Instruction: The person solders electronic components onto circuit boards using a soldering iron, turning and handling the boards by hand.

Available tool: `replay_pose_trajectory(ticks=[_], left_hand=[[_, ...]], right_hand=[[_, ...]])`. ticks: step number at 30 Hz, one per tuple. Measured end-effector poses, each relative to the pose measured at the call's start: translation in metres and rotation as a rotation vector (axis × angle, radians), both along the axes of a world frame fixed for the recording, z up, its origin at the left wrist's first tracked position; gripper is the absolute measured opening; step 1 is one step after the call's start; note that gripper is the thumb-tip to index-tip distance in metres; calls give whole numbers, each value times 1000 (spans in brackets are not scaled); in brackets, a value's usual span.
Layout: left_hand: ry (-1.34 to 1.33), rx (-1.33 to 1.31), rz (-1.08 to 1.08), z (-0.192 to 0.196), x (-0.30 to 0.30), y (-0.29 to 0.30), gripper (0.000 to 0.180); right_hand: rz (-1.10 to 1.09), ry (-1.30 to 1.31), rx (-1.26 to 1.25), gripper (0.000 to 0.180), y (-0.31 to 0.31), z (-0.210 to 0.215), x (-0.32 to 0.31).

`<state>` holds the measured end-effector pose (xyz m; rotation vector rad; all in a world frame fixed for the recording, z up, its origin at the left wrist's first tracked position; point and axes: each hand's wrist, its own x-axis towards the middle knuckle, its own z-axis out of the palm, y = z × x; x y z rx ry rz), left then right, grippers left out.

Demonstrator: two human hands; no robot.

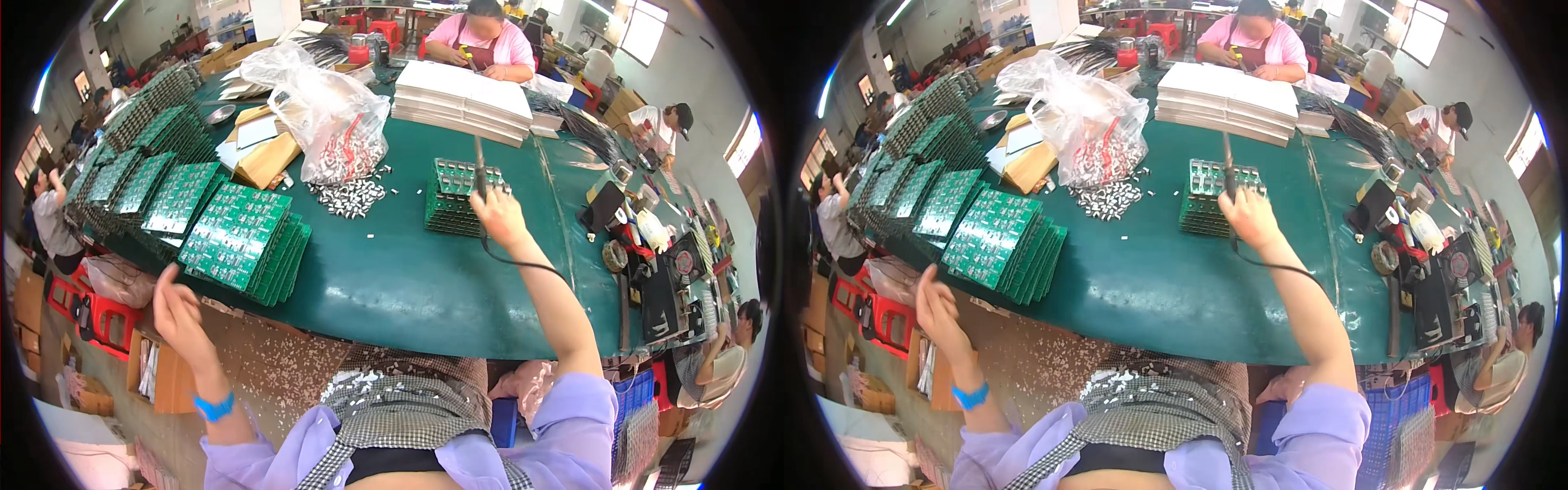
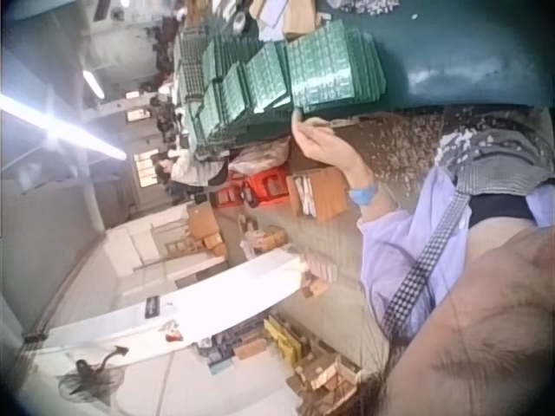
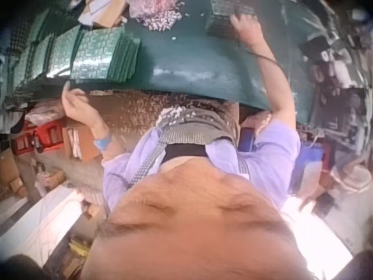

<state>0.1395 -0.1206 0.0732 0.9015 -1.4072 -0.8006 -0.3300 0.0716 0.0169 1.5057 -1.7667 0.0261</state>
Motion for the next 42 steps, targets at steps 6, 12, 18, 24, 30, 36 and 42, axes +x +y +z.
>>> replay_pose_trajectory(ticks=[6,12,18,24,30,36,42], left_hand=[[-299,-164,-507,-55,-95,85,36],[-377,-259,-756,-57,-157,120,45],[-327,-772,-868,-89,-168,127,32],[-424,-792,-818,-102,-159,133,35],[-436,-740,-801,-100,-156,133,36],[-442,-737,-803,-100,-155,133,36],[-434,-781,-823,-91,-157,140,32]], right_hand=[[116,-73,-302,33,54,64,-14],[343,-349,-389,35,153,40,103],[172,-831,-549,26,177,-40,166],[55,-872,-538,29,174,-66,170],[82,-864,-547,28,172,-66,172],[70,-909,-516,29,172,-63,172],[76,-985,-538,24,178,-67,169]])
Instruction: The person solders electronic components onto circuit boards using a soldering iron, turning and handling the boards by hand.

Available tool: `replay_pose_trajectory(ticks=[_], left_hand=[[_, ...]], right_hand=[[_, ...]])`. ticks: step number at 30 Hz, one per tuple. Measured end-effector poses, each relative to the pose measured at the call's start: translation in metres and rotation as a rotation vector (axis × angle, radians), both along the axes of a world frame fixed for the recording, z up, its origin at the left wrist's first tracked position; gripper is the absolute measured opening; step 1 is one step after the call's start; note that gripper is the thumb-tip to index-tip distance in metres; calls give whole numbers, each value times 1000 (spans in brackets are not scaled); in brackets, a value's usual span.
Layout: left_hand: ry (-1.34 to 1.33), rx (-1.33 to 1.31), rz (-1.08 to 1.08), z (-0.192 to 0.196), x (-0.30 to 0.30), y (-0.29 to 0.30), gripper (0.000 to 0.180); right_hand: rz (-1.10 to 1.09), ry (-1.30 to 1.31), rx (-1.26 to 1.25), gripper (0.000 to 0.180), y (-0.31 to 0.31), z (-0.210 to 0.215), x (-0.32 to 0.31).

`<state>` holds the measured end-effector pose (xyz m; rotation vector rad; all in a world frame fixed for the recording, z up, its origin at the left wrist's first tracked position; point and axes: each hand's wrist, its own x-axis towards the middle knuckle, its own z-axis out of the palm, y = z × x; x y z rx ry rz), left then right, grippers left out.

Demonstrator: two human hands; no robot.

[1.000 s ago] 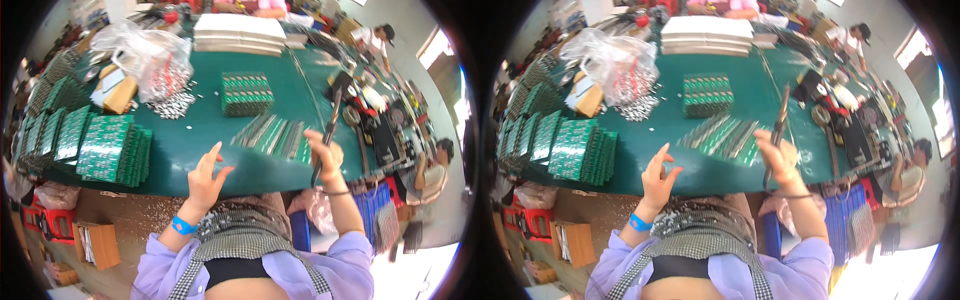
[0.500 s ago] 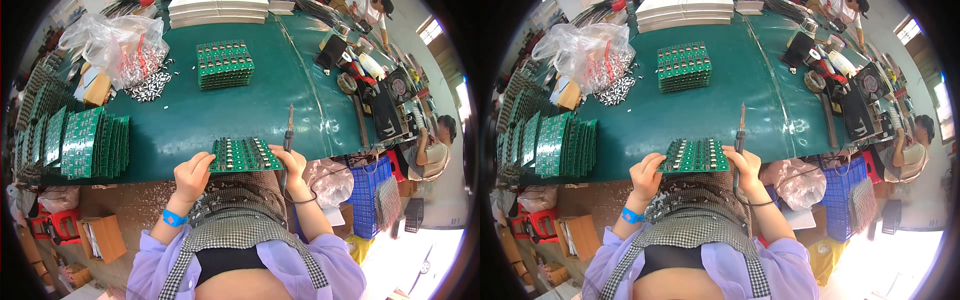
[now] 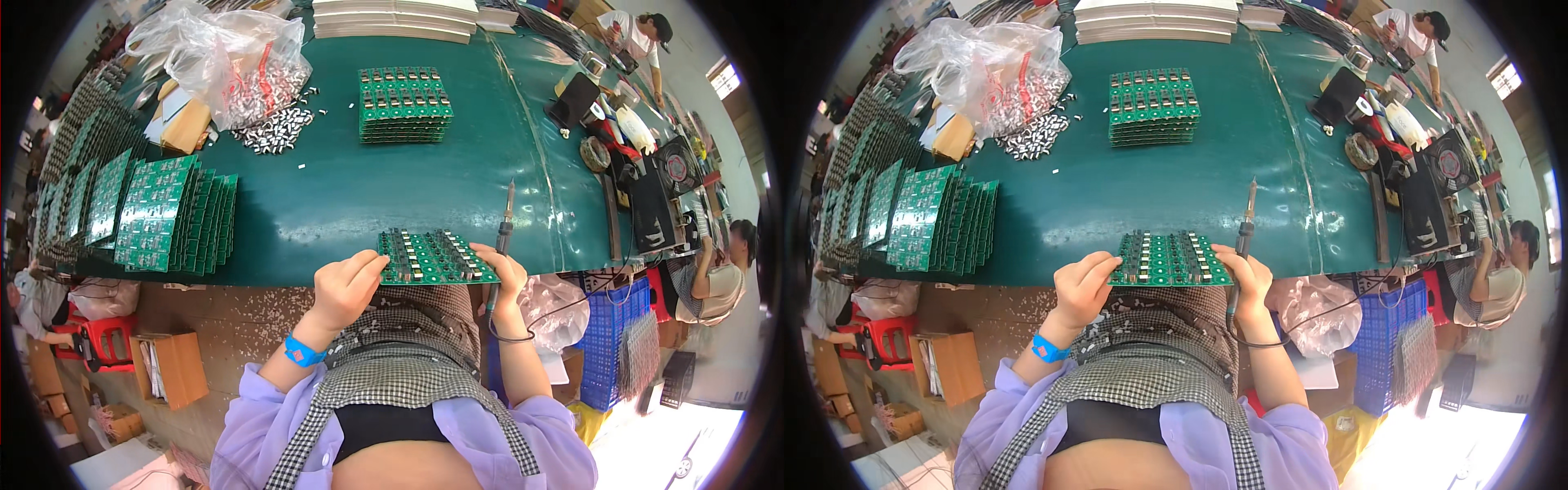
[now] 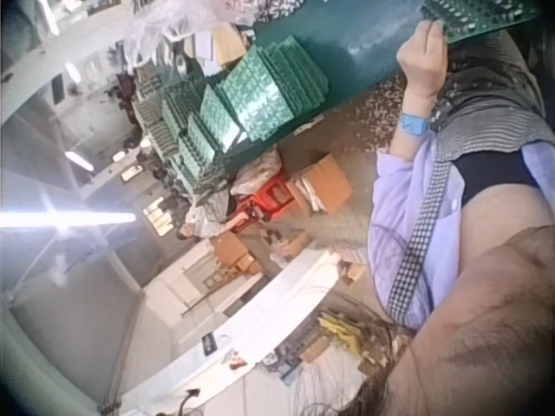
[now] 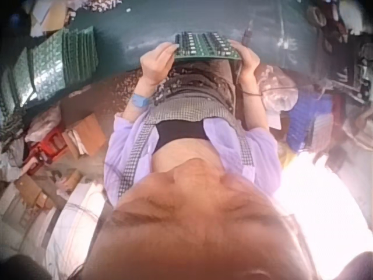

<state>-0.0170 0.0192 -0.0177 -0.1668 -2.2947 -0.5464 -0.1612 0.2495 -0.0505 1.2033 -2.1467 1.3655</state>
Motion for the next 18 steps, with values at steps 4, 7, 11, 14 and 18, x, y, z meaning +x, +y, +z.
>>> replay_pose_trajectory(ticks=[4,7,11,14,18], left_hand=[[-1,8,-1,0,0,0,31],[-2,22,0,-4,0,-3,32],[-55,189,-50,-9,-3,-7,39],[-227,272,-47,-5,-12,-8,42],[-399,292,-119,-8,-20,-11,39]], right_hand=[[3,23,-21,24,-2,1,0],[9,34,19,23,-1,4,1],[49,42,31,25,-5,11,4],[57,94,27,29,-4,9,3],[85,136,30,29,-3,10,3]])
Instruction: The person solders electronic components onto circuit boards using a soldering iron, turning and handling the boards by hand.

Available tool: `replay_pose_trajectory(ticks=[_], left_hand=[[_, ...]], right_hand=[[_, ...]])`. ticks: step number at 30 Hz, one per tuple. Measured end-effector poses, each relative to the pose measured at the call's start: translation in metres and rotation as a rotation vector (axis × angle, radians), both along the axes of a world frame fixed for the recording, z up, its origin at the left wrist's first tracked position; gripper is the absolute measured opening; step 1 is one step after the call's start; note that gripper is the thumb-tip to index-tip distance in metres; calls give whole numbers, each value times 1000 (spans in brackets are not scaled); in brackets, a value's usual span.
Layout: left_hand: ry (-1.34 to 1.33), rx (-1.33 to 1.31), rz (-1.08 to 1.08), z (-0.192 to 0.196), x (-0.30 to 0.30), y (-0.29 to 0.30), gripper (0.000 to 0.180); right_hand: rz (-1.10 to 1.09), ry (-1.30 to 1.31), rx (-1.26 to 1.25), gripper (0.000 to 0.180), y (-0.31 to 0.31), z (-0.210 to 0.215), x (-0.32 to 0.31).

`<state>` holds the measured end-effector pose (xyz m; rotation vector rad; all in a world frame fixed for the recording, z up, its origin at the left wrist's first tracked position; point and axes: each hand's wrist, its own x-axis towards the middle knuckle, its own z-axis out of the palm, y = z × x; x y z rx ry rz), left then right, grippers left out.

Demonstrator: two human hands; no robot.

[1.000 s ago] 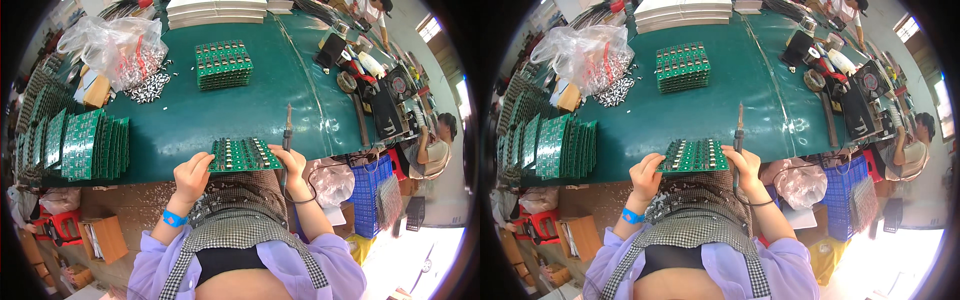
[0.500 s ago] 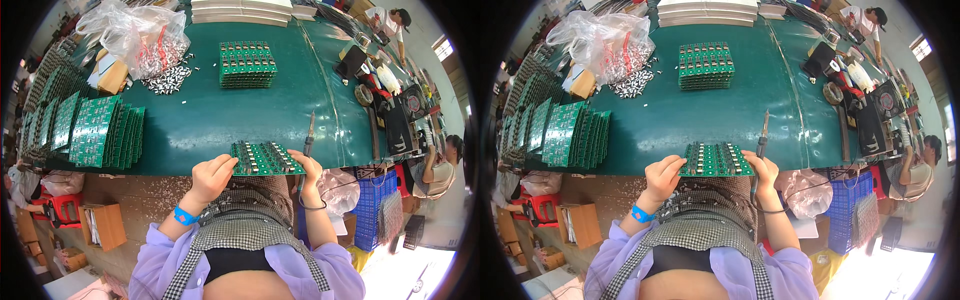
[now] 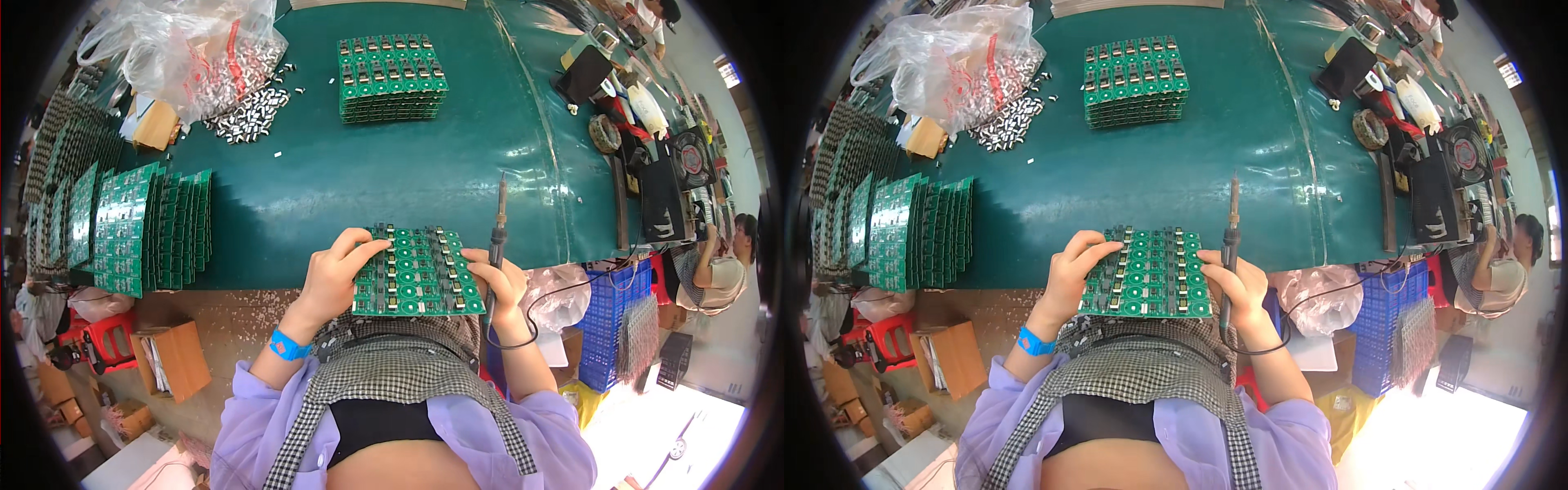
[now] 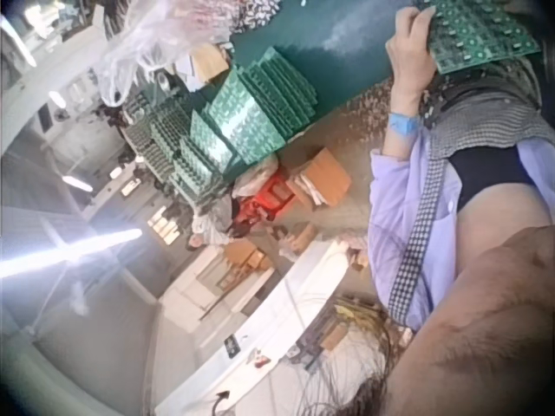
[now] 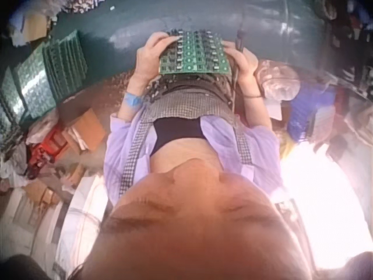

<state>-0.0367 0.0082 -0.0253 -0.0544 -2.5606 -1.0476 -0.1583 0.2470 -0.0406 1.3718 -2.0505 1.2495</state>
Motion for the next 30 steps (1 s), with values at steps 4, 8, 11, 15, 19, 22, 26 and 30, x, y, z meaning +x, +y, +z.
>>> replay_pose_trajectory(ticks=[4,8,11,15,19,22,26,30], left_hand=[[4,0,-30,3,-5,1,38],[-55,-29,-77,8,-6,-1,38],[-71,-60,-99,10,-7,-2,39],[-49,-70,-76,5,-5,-1,44],[20,7,83,1,2,2,44],[135,18,92,-5,8,-3,34],[144,63,99,-7,5,-1,34],[118,139,126,-1,2,1,32]], right_hand=[[12,-19,17,29,3,-1,2],[15,-44,37,28,5,-2,1],[4,-25,33,26,5,-1,1],[-6,-10,33,27,3,1,2],[-30,-50,35,29,1,5,0],[12,-138,18,29,0,6,-3],[91,-344,-2,36,-7,6,-12],[94,-382,-1,38,-8,-11,-19]])
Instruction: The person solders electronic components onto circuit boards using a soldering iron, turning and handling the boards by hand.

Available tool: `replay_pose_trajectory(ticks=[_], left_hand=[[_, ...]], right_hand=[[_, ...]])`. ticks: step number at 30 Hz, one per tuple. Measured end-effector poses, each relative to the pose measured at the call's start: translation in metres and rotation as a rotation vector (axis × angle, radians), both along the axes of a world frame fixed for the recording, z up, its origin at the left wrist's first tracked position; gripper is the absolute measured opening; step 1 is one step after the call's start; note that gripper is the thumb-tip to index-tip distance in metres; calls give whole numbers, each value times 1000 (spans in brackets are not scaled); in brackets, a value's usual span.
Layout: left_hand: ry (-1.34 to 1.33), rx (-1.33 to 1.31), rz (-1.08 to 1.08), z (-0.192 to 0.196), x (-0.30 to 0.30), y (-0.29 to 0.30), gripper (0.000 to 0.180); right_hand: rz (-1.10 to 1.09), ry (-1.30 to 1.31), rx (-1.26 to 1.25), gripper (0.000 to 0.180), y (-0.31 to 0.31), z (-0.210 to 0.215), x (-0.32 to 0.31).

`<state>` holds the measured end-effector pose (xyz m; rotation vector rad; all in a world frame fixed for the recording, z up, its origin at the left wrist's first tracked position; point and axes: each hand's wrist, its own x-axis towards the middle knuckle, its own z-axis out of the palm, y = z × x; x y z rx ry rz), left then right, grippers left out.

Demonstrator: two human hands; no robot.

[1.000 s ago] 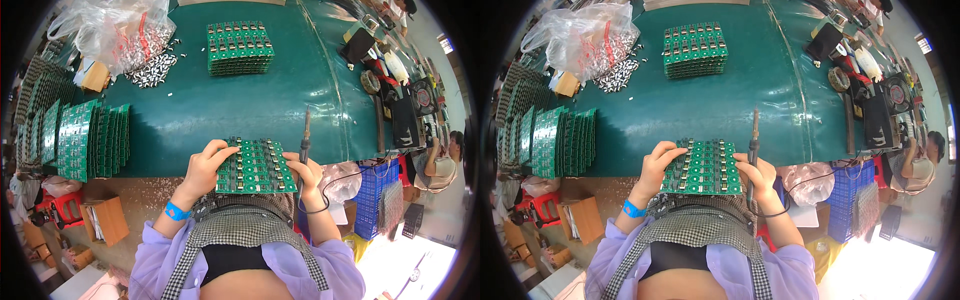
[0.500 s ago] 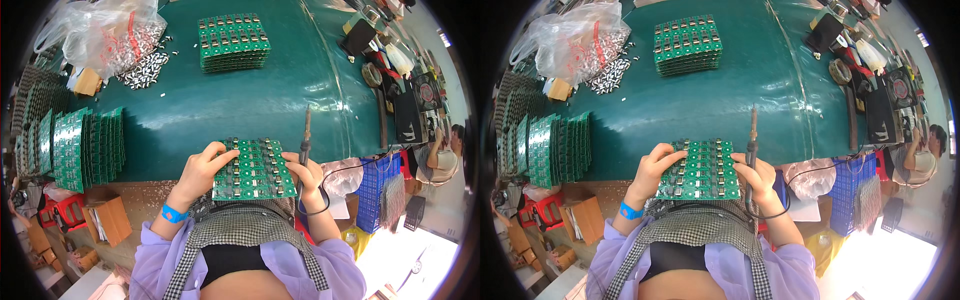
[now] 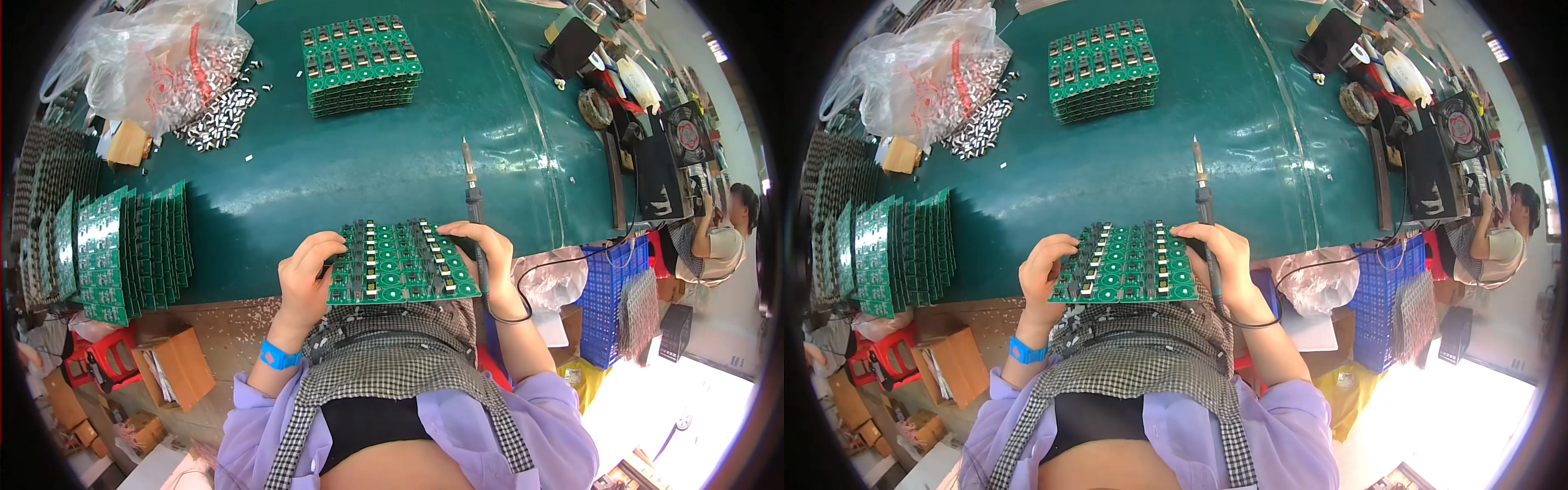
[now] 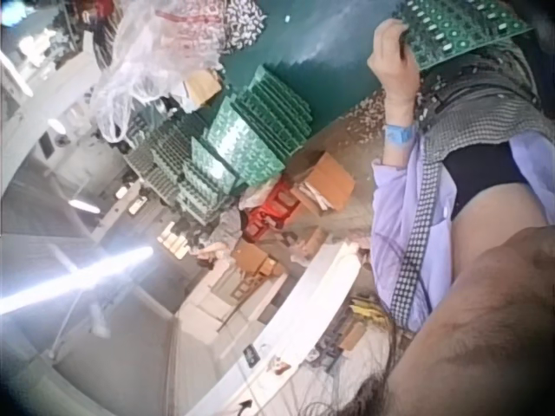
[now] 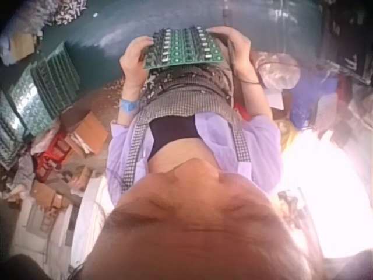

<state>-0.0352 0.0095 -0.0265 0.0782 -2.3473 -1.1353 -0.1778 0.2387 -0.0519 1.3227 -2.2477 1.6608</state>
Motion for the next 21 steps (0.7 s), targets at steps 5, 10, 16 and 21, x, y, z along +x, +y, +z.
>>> replay_pose_trajectory(ticks=[5,10,16,21], left_hand=[[-26,25,3,1,-1,0,31],[-9,11,6,0,-1,0,30],[-23,-2,9,0,-1,0,29],[-2,-6,8,-1,-1,0,30]], right_hand=[[-17,1,2,38,0,-1,1],[-12,16,-24,37,2,15,5],[79,45,-117,47,5,54,17],[106,97,-89,44,6,72,21]])
